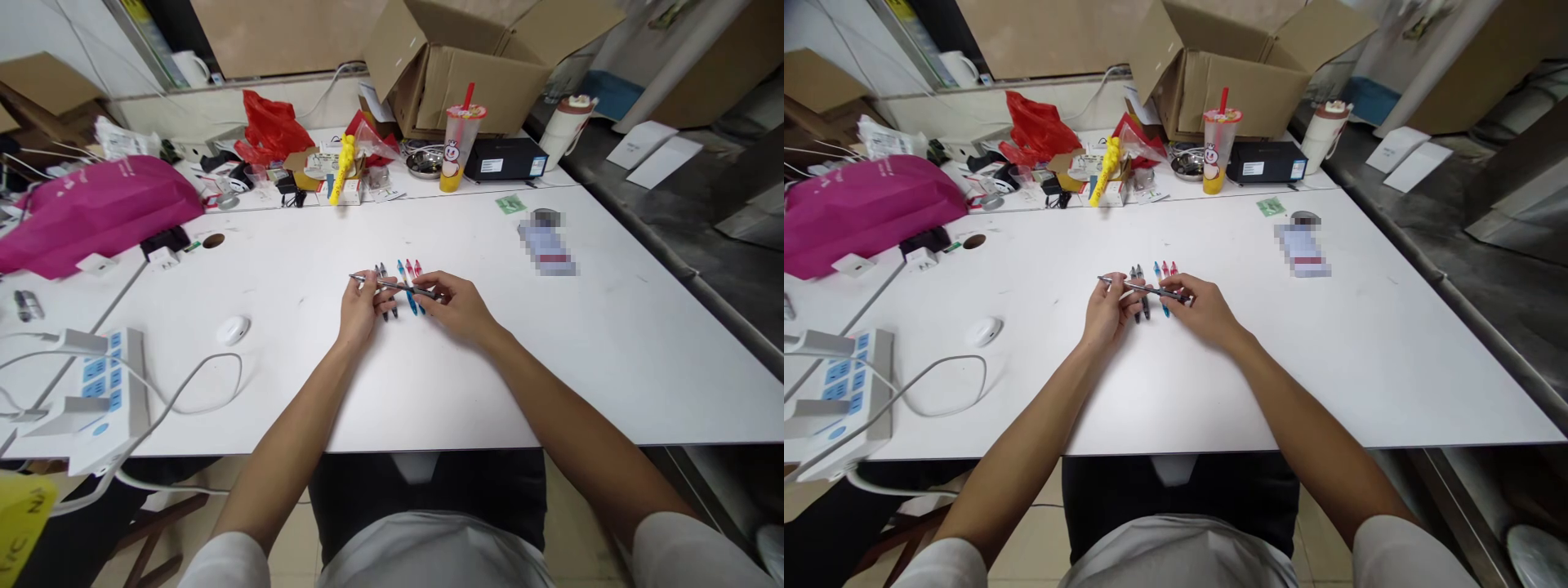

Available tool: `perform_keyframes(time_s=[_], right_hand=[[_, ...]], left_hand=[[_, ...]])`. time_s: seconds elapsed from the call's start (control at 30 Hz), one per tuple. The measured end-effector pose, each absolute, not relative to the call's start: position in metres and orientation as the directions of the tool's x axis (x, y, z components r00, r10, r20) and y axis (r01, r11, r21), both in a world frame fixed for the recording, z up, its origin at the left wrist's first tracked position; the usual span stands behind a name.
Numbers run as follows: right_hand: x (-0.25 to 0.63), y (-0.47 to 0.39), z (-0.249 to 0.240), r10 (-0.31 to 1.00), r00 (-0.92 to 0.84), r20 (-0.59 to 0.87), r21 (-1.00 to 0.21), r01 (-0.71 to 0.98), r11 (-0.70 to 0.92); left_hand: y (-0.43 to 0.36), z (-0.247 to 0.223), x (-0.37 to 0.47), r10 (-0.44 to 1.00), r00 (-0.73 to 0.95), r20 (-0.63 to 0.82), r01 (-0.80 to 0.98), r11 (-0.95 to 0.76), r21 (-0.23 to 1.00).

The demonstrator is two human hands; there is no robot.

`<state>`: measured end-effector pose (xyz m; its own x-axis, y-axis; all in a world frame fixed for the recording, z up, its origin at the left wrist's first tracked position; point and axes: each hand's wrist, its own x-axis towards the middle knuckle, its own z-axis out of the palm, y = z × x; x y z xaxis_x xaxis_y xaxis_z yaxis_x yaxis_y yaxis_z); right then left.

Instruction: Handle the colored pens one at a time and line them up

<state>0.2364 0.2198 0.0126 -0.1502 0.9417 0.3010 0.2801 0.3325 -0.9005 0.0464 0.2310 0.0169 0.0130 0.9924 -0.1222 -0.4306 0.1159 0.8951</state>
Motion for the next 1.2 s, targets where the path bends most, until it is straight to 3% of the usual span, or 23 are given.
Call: perform_keyframes(time_s=[0.13,0.3,0.8,1.2], right_hand=[[0.23,0.216,0.009,0.968,-0.16,0.191,-0.941,0.25,0.227],[0.225,0.214,0.007,0.956,-0.157,0.249,-0.915,0.285,0.285],[0.229,0.212,0.015,0.97,-0.211,0.122,-0.911,0.364,0.194],[0.225,0.21,0.018,0.974,-0.189,0.129,-0.909,0.37,0.192]], left_hand=[[0.229,0.013,0.051,0.992,0.075,-0.098,-0.405,0.12,0.906],[0.23,0.014,0.048,0.996,0.022,-0.087,-0.391,0.089,0.916],[0.235,0.014,0.042,0.999,-0.031,-0.033,-0.368,0.019,0.93],[0.233,0.014,0.043,0.999,-0.036,-0.008,-0.363,-0.005,0.932]])
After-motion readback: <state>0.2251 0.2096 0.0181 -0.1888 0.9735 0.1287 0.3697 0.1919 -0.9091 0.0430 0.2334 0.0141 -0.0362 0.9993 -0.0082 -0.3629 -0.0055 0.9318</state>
